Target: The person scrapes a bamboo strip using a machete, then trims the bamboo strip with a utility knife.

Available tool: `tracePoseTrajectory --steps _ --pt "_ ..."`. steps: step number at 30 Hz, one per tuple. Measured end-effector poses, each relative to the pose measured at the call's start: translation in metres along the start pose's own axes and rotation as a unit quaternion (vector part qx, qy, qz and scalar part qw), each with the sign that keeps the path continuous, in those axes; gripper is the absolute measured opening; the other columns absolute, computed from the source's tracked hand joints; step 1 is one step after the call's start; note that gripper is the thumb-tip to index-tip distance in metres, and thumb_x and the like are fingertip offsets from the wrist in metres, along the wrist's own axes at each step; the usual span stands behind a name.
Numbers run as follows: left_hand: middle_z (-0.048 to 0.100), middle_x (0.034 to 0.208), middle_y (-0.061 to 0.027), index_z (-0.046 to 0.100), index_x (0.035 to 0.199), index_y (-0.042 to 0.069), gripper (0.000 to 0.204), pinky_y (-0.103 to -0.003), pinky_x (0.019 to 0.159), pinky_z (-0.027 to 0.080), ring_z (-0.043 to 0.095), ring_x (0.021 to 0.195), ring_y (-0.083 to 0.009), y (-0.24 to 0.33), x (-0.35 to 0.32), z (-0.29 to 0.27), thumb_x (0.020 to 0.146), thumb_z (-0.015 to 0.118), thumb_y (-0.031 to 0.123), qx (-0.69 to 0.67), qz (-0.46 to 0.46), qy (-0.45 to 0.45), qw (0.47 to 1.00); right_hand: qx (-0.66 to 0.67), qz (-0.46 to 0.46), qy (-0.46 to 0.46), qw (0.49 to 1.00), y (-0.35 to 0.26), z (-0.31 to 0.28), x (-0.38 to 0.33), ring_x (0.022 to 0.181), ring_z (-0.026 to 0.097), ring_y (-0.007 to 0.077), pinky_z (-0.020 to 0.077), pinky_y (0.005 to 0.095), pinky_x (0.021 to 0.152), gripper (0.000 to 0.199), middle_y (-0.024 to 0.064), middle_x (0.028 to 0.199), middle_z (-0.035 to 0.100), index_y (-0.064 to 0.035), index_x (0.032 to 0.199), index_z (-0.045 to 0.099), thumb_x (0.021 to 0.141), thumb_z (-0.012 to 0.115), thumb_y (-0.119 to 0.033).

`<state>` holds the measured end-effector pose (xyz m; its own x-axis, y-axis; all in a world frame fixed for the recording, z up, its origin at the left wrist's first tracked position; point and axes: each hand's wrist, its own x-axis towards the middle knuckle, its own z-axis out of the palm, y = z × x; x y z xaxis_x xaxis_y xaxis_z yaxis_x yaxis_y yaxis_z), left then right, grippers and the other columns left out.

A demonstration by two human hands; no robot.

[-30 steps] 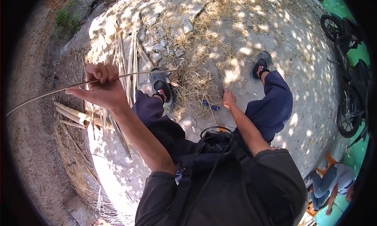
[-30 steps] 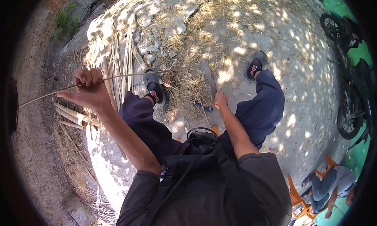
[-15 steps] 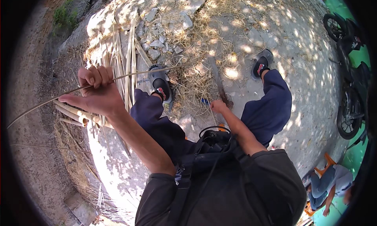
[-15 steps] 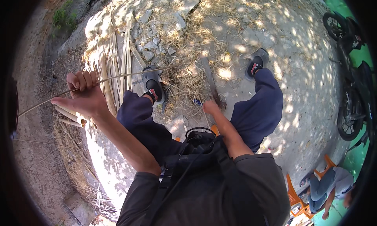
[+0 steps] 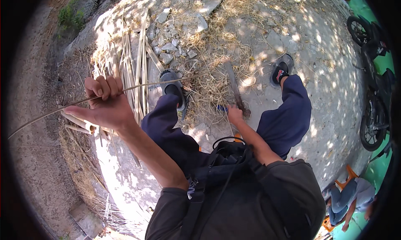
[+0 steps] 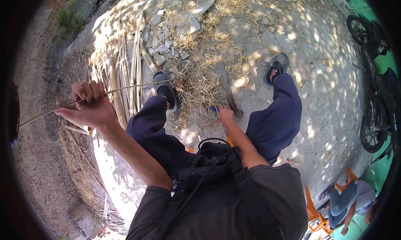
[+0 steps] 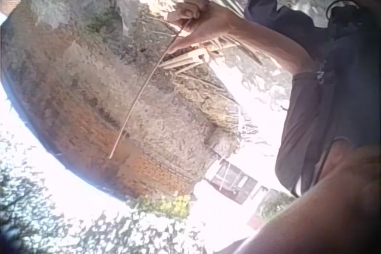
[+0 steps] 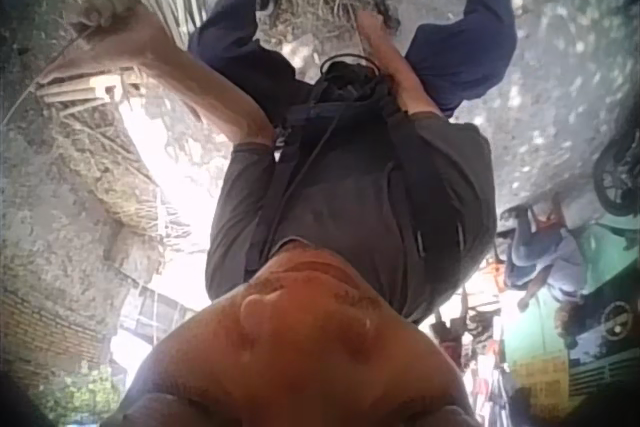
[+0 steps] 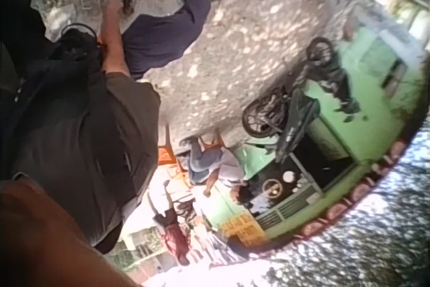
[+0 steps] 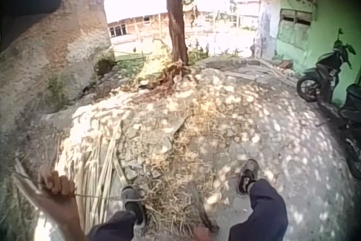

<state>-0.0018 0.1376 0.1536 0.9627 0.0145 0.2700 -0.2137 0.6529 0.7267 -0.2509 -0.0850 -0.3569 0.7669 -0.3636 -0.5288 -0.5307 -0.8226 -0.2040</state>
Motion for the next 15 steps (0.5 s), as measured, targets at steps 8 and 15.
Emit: tracePoseTrajectory --steps 8,15 --pt "0.022 0.062 0.0032 0.035 0.072 0.012 0.081 -0.033 0.057 0.014 0.017 0.058 -0.0114 0.004 0.001 -0.01 0.09 0.037 0.091 -0.006 0.006 -0.013 1.0 -0.079 -0.029 -0.009 0.996 0.001 0.011 0.013 0.097 0.076 0.0304 0.0609 0.0453 0.077 0.024 0.0157 0.112 0.074 -0.0131 0.113 0.073 0.091 0.069 -0.02" --pt "0.022 0.062 0.0031 0.035 0.071 0.012 0.082 -0.033 0.055 0.013 0.015 0.058 -0.0113 0.005 0.001 -0.008 0.09 0.034 0.092 0.016 0.012 0.003 1.0 -0.112 -0.048 0.036 0.992 0.005 0.03 0.017 0.095 0.076 0.0299 0.0609 0.0441 0.074 0.025 0.013 0.105 0.076 -0.0099 0.11 0.073 0.087 0.071 -0.018"
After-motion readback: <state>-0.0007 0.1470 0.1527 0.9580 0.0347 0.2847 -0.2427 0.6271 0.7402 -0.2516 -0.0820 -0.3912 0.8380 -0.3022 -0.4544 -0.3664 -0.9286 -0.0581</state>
